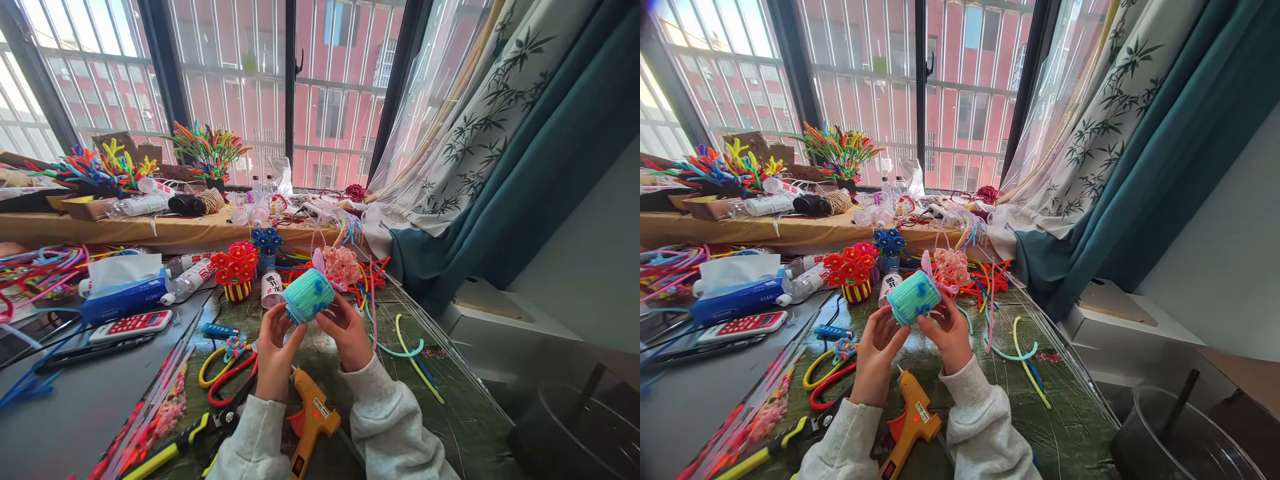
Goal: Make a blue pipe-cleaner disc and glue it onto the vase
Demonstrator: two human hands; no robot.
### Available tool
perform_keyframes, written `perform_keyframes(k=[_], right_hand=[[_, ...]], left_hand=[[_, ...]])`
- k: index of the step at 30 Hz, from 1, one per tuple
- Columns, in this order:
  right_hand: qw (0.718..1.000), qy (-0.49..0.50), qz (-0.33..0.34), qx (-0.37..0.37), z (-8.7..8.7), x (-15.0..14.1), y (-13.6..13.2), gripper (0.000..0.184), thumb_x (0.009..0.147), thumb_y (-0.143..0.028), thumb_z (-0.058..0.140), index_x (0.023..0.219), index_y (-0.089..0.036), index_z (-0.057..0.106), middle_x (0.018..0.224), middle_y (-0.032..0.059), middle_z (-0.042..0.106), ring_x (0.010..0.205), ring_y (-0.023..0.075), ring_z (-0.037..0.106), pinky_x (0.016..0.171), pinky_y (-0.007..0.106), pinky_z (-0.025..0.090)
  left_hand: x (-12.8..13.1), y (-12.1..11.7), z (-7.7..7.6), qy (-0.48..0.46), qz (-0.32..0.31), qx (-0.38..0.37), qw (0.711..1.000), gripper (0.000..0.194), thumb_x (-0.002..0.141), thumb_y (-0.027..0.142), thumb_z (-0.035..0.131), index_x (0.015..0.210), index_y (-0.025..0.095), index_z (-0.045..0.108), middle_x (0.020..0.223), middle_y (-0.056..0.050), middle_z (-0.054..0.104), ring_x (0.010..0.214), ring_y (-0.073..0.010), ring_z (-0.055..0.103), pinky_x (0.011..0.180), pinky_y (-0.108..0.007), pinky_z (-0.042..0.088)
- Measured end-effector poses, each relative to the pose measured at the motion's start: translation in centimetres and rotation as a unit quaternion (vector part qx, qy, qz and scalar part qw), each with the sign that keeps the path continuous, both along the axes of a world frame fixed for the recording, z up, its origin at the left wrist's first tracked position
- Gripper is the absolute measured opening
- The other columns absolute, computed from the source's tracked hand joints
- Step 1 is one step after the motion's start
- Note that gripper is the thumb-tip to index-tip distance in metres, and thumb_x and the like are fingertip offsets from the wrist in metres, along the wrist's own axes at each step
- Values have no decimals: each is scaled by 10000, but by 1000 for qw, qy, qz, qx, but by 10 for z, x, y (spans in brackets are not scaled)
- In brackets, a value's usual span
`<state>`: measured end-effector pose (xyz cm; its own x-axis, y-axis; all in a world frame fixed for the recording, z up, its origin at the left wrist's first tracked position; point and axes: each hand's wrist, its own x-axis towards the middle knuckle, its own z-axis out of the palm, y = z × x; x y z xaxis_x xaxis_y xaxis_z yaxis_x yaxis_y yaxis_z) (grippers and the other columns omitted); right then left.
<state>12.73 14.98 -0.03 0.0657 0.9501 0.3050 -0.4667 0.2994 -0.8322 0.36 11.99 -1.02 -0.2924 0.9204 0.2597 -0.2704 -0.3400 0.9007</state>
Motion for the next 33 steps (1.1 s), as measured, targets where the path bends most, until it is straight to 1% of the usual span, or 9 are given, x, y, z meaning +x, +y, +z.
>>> perform_keyframes(k=[5,9,13,17,19,22,26,30,33], right_hand=[[999,13,-32,9,-4,3,3,601,486,-155,890,1046,-263,701,1167,42,646,1018,221,583,910,382,460],[999,50,-5,16,-4,-2,0,657,474,-166,891,1070,-295,649,1226,41,620,1077,245,589,917,414,476],[996,81,32,18,0,-9,-6,726,505,-190,880,1147,-317,565,1133,41,661,965,236,650,844,406,523],[994,103,30,1,-1,-11,-6,776,507,-170,875,1183,-323,525,1011,10,689,852,199,663,792,365,532],[993,113,20,-13,-2,-9,-4,768,526,-181,866,1198,-317,521,958,-1,701,839,194,662,794,358,528],[992,122,12,-37,-3,-4,0,666,577,-223,841,1169,-305,549,910,-9,711,842,196,665,805,363,529],[990,120,25,-67,-1,4,2,572,616,-264,826,1129,-306,577,972,-4,716,882,207,680,790,367,547],[989,105,45,-92,1,8,0,612,591,-251,854,1133,-287,573,1004,23,727,883,232,697,770,389,561],[988,96,54,-107,0,8,-1,612,594,-274,862,1130,-278,568,978,22,734,852,225,703,759,389,567]], left_hand=[[1,0,0,-25,-21,2,999,522,694,362,783,1127,193,545,1184,-89,649,1135,-228,608,979,-336,466],[4,0,-1,-37,-39,5,999,520,689,361,785,1127,203,552,1179,-82,664,1132,-218,612,969,-324,475],[8,-3,1,-25,-47,4,999,466,701,369,771,1092,194,587,1135,-91,693,1096,-240,637,932,-342,499],[10,-5,2,15,-31,3,999,464,693,405,772,1066,185,608,1121,-103,702,1082,-261,646,914,-355,501],[8,-5,1,47,-11,1,999,458,699,427,767,1050,178,609,1088,-107,709,1047,-262,659,889,-359,499],[5,-5,-3,101,33,1,994,440,733,453,736,1044,175,594,1058,-111,707,1000,-255,666,849,-364,492],[-1,-5,-5,176,122,21,977,424,786,453,684,1098,190,566,1074,-100,668,986,-240,638,829,-377,484],[-2,-9,-2,266,218,77,936,418,786,397,692,1120,189,551,1067,-95,618,944,-233,598,797,-384,475],[3,-13,2,327,266,136,896,418,777,336,711,1124,177,540,1065,-100,608,954,-235,586,836,-399,474]])
